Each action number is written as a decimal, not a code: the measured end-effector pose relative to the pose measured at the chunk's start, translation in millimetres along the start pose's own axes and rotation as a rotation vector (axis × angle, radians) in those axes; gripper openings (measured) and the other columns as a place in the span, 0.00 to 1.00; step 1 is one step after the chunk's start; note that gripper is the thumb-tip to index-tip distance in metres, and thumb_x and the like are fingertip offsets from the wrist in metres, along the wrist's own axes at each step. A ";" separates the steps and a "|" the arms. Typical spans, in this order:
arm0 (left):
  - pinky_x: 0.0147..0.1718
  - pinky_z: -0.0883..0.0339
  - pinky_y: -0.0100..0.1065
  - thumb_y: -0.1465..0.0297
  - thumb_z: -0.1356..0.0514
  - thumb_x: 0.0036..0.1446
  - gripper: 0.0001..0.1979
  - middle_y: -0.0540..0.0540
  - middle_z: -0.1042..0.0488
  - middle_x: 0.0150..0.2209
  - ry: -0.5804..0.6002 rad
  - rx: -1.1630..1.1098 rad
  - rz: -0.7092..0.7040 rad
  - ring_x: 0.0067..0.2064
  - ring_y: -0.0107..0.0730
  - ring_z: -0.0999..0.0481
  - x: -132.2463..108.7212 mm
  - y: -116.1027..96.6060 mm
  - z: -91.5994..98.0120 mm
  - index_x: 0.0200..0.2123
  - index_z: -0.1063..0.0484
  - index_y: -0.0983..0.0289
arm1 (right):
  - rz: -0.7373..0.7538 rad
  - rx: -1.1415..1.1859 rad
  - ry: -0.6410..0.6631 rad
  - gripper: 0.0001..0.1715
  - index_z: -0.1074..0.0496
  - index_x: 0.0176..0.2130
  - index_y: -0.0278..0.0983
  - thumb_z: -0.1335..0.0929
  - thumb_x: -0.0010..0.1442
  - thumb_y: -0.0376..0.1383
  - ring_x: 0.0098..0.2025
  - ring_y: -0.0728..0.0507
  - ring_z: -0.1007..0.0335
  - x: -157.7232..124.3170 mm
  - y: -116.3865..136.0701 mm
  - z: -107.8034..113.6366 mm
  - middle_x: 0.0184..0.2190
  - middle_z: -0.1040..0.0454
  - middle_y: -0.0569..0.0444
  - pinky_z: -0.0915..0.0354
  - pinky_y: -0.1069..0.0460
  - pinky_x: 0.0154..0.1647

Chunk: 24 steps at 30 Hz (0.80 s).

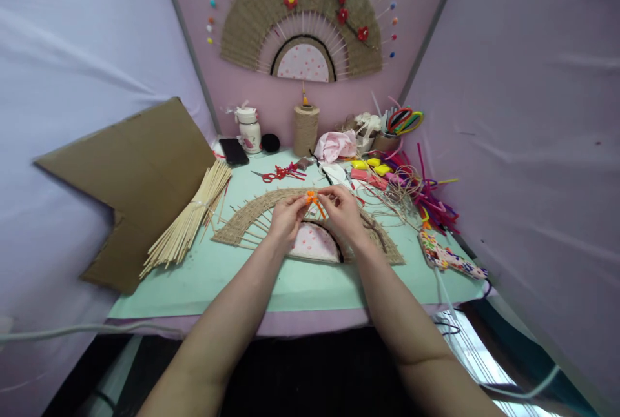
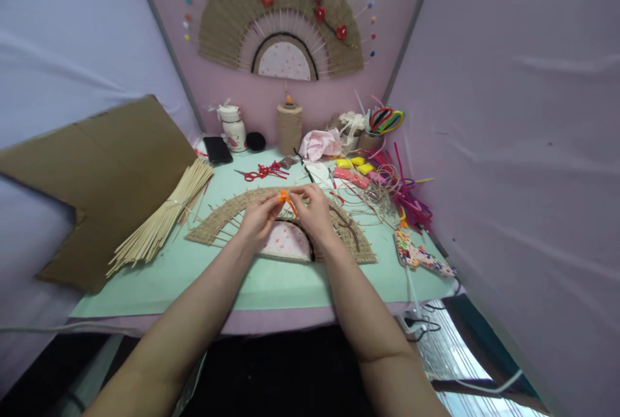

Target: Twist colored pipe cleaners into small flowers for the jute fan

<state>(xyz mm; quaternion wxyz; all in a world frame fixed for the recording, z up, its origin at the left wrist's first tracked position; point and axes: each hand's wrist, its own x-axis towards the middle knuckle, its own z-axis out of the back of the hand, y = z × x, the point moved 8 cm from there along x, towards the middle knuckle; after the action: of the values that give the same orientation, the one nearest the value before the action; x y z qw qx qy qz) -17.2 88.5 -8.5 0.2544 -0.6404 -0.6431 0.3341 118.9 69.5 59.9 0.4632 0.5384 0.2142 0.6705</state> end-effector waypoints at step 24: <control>0.41 0.34 0.30 0.75 0.31 0.38 0.14 0.52 0.25 0.30 -0.031 0.114 -0.198 0.33 0.25 0.26 -2.7 -15.6 -0.1 0.32 0.28 0.67 | 0.057 0.042 -0.160 0.09 0.31 0.29 0.36 0.35 0.58 0.39 0.32 0.47 0.37 -5.2 5.3 6.5 0.29 0.31 0.54 0.40 0.51 0.34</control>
<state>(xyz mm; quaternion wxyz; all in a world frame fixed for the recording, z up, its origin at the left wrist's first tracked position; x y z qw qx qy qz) -27.2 86.5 3.6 0.3121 -0.5530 -0.6869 0.3535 122.7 61.2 63.4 0.4483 0.6059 0.1749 0.6335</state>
